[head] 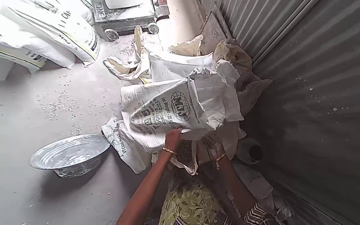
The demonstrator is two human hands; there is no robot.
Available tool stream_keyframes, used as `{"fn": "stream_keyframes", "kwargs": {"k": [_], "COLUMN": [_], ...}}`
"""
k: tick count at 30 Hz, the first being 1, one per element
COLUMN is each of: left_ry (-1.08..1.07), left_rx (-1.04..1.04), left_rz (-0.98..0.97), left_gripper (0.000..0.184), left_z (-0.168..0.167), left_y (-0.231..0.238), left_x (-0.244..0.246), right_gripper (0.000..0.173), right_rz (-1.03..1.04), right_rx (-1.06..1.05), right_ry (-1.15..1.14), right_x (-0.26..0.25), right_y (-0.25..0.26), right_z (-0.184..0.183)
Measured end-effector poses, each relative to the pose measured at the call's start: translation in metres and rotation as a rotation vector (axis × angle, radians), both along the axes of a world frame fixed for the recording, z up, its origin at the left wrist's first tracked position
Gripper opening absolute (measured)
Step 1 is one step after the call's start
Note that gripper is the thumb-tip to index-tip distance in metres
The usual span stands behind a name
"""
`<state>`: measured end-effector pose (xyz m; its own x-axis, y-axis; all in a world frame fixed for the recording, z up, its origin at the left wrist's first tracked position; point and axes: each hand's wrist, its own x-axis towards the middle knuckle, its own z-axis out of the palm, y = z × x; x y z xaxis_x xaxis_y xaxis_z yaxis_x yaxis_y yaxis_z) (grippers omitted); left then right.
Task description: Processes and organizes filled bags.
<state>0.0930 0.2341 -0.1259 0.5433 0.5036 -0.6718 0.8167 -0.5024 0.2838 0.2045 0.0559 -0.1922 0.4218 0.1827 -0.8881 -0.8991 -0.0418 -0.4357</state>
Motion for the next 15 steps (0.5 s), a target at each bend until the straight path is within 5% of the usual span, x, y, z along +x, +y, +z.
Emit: {"fn": "stream_keyframes", "kwargs": {"k": [5, 9, 12, 15], "left_ry": [-0.233, -0.336, -0.344, -0.393], "left_rx": [0.230, 0.386, 0.463, 0.579], "left_rz": [0.269, 0.467, 0.618, 0.675], "left_gripper": [0.032, 0.034, 0.037, 0.035], "left_z": [0.084, 0.148, 0.198, 0.238], "left_y": [0.063, 0.124, 0.169, 0.203], "left_x": [0.013, 0.007, -0.001, -0.033], "right_gripper": [0.057, 0.069, 0.085, 0.081], "right_rz": [-0.016, 0.158, 0.251, 0.509], "right_rx": [-0.166, -0.245, -0.249, -0.286], "right_ry": [-0.219, -0.487, -0.732, -0.737], "right_x": [0.009, 0.041, 0.077, 0.133], "right_y": [-0.006, -0.009, 0.000, 0.031], "right_z": [0.018, 0.048, 0.033, 0.031]}}
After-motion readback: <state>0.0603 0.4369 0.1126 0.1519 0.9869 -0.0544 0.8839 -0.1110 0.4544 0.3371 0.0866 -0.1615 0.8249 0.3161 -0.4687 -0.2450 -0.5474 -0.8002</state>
